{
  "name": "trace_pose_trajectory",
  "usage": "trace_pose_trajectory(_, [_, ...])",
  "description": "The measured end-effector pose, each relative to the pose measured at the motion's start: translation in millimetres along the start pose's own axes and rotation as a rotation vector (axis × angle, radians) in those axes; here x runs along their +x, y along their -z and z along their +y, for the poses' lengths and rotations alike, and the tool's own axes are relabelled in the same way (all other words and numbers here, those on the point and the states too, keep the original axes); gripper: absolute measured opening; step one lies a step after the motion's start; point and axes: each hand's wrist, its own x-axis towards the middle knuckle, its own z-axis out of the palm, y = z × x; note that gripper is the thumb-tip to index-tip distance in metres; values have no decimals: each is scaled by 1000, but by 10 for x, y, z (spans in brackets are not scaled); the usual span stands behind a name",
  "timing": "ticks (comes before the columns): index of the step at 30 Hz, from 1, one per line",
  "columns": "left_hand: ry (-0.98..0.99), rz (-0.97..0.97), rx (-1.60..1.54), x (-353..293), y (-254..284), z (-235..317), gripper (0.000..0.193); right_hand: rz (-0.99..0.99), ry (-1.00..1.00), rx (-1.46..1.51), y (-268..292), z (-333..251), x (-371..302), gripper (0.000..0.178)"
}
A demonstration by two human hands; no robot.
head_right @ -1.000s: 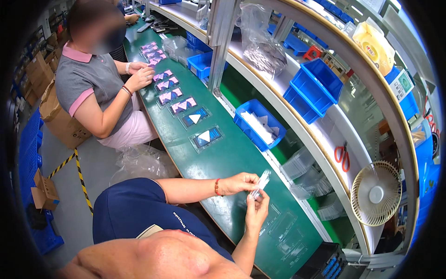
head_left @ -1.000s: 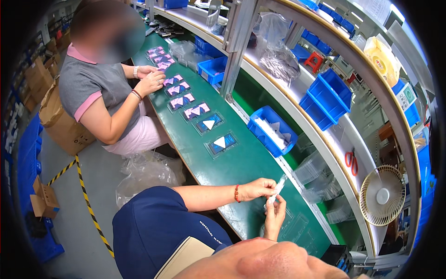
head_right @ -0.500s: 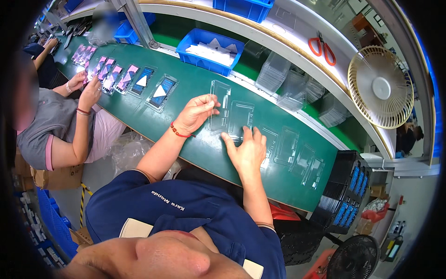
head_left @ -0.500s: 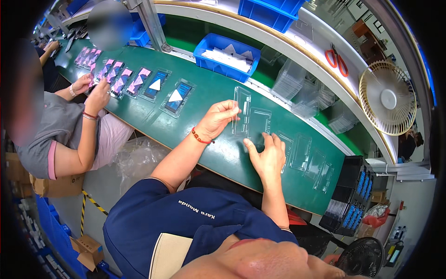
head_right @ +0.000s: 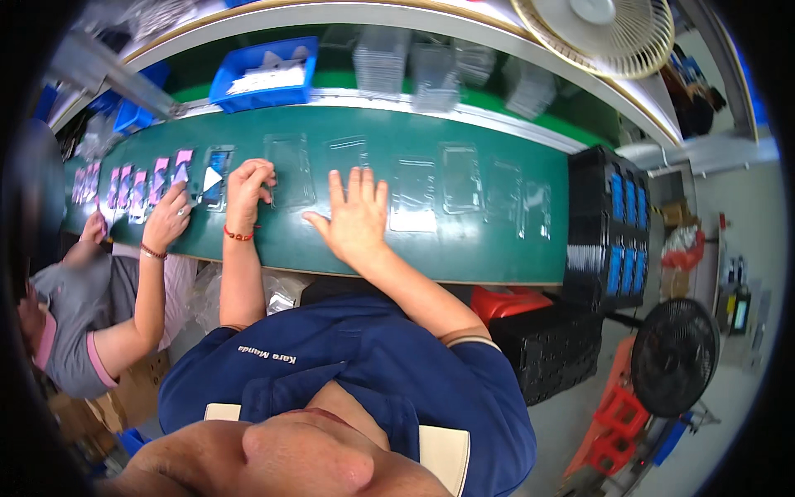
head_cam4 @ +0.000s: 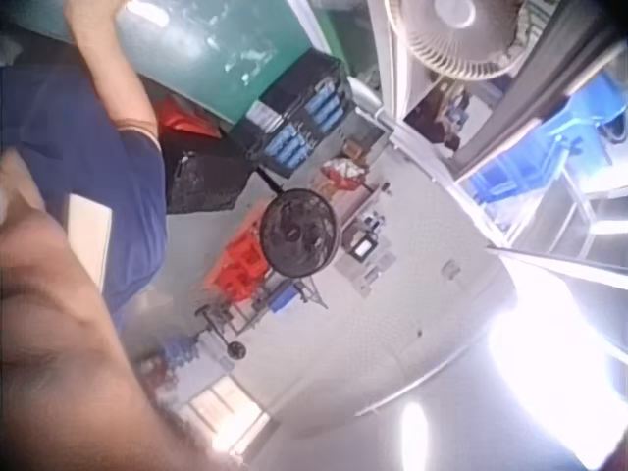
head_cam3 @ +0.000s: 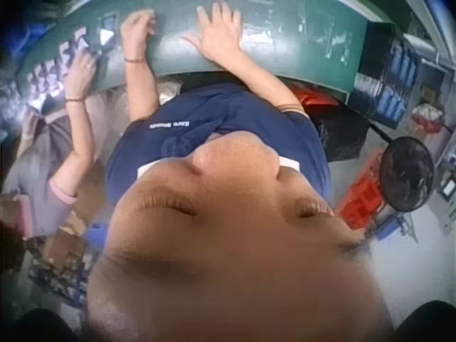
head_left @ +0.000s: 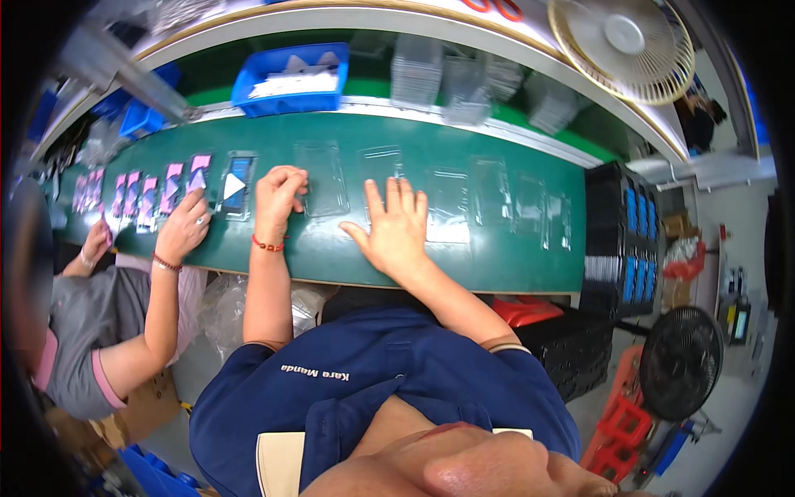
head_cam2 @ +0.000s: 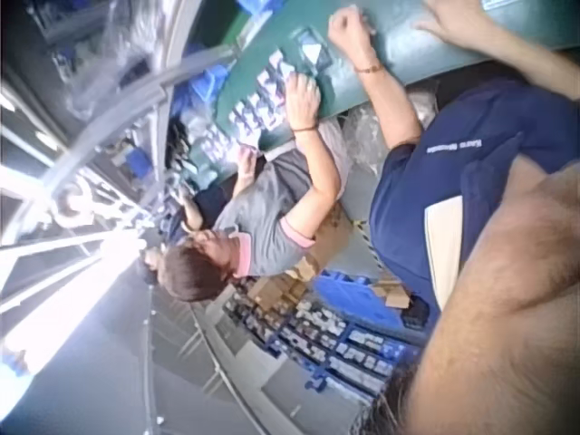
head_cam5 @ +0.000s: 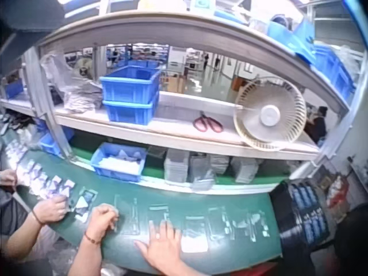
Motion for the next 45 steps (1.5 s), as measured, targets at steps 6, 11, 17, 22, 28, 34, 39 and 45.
trace_pose_trajectory(6, [-292, 152, 612, -34, -168, -46, 22, 115, -87, -21, 398, 397, -158, 65])
trace_pose_trajectory(11, [-512, 158, 826, -202, -246, -26, 32, 222, -590, -490, 627, 1839, -574, 66])
trace_pose_trajectory(17, [-678, -37, 886, -237, -510, 18, 29, 110, -881, -313, 763, 2458, -703, 70])
trace_pose_trajectory(22, [-713, -103, 771, -180, -524, -14, 28, 171, -706, -294, 773, 2379, -715, 64])
trace_pose_trajectory(28, [-516, 70, 578, -150, -342, -115, 27, 409, -617, -450, 1668, 2398, -922, 44])
trace_pose_trajectory(34, [-572, 24, 662, -53, -388, -124, 24, 381, -1123, -594, 2708, 3683, -1872, 29])
trace_pose_trajectory(39, [-513, 81, 670, -103, -364, -143, 20, 257, -1129, -525, 2743, 4200, -1994, 41])
trace_pose_trajectory(45, [-601, 108, 623, -127, -439, -132, 17, 114, -1280, -647, 2824, 4258, -1933, 51])
